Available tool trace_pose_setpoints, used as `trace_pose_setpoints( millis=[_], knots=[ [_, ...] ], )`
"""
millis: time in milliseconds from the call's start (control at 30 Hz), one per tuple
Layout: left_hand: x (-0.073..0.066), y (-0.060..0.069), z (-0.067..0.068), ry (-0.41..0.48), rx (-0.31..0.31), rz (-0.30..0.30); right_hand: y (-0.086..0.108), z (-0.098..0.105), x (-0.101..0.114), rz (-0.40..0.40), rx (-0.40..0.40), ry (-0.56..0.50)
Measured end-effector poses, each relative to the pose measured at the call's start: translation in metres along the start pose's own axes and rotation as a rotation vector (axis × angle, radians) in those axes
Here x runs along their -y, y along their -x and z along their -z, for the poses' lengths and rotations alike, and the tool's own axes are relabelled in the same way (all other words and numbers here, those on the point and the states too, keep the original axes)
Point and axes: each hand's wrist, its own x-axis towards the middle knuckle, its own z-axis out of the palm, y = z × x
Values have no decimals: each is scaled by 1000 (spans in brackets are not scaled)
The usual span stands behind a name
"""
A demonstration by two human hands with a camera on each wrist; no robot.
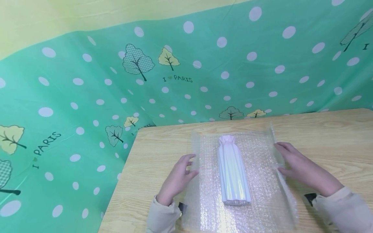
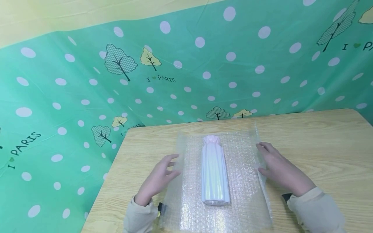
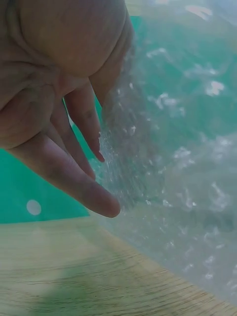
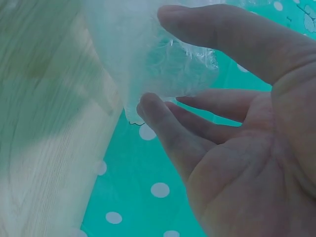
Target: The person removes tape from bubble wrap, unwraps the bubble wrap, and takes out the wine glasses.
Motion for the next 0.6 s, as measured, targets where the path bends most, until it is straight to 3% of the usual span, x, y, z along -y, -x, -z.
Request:
trace_pose_setpoints(
  millis=[333,600],
  knots=[
    [1,1,4,-31,-7,-33,3,1,-3,-9,17,29],
    [4,1,8,-53,-12,-14,5,6,-8,-27,21,35]
  ],
)
